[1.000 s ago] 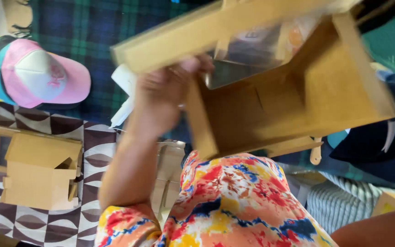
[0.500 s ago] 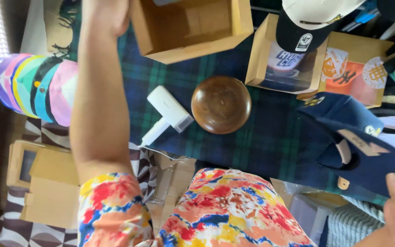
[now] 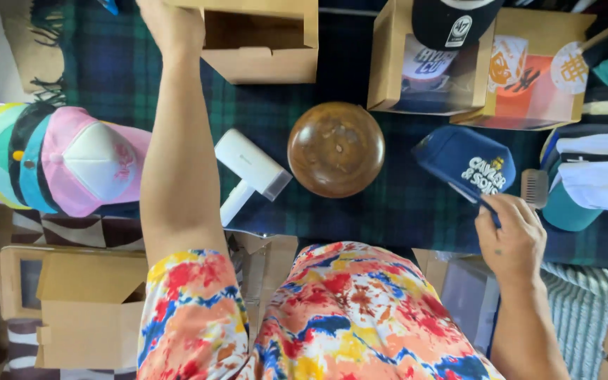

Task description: The person removes a blue baseball cap from a box and places it on a wooden cap form. They then use a wooden brush to clean the cap's surface, brim, and sides. Finally, the person removes the cap from the form and places it back into the box.

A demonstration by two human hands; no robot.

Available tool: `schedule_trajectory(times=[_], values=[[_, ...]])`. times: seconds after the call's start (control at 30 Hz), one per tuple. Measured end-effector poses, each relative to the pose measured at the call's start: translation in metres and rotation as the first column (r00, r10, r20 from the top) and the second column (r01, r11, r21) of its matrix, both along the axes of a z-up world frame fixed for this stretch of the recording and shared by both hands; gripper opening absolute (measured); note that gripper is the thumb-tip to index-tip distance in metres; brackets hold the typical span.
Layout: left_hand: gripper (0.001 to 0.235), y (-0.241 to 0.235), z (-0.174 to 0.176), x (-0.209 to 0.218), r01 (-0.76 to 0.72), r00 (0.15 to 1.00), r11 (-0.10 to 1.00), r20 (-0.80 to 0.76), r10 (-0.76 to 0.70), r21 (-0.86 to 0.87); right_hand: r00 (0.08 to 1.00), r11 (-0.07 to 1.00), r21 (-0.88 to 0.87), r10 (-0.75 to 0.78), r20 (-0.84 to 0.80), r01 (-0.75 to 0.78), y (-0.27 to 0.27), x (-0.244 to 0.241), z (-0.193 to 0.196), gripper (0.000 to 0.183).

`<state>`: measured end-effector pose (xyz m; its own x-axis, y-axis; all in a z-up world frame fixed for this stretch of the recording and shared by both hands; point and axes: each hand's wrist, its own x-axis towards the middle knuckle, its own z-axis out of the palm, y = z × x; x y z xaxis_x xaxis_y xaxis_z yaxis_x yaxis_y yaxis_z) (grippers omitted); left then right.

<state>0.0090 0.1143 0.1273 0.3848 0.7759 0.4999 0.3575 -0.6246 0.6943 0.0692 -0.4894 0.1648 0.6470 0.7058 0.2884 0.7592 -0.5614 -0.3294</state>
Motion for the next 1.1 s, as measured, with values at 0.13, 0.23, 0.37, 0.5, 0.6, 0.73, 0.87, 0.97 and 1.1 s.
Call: schedule_trajectory(times=[0.13,0.23,0.37,0.5,0.6,0.73,0.87,0.97,1.1], values=[[0.041,-0.045,-0.006,-0.045,-0.093,0.994,0.995,0.052,0.092,0.027,0.991,0.994,0.002,-0.107,0.081,0.107,0.001,0.018,-0.024,0.019],[0.020,-0.143,0.005,-0.083,0.032,0.978,0.984,0.209,0.006,-0.177,0.993,0.994,0.046,-0.102,0.051,0.099,-0.013,0.049,-0.026,0.029],[0.038,-0.230,-0.054,-0.108,0.271,0.962,0.627,0.222,-0.158,-0.731,0.978,0.988,-0.024,-0.152,-0.139,0.151,0.014,0.088,-0.020,0.032],[0.061,-0.243,-0.057,-0.093,0.211,0.964,0.584,0.069,-0.255,-0.784,0.946,0.985,-0.146,0.040,-0.322,-0.091,0.113,0.076,-0.013,0.043],[0.072,-0.243,-0.090,-0.079,0.367,0.929,0.523,0.324,-0.176,-0.769,0.760,0.907,-0.258,0.096,-0.643,-0.333,0.164,0.063,-0.016,0.076],[0.074,-0.242,-0.093,-0.070,0.525,0.832,0.256,0.553,0.045,-0.812,0.698,0.816,-0.426,-0.040,-0.715,-0.390,0.192,0.046,-0.017,0.117],[0.065,-0.256,-0.123,-0.065,0.554,0.787,0.314,0.608,0.106,-0.771,0.634,0.913,-0.250,0.013,-0.773,-0.323,0.176,0.048,-0.017,0.119],[0.055,-0.307,-0.108,-0.060,0.524,0.794,0.294,0.583,0.170,-0.799,0.617,0.920,-0.216,0.034,-0.786,-0.326,0.137,0.059,-0.005,0.121],[0.058,-0.379,-0.073,-0.040,0.469,0.832,0.321,0.534,0.151,-0.823,0.658,0.933,-0.245,-0.011,-0.753,-0.265,0.065,0.082,-0.009,0.125]])
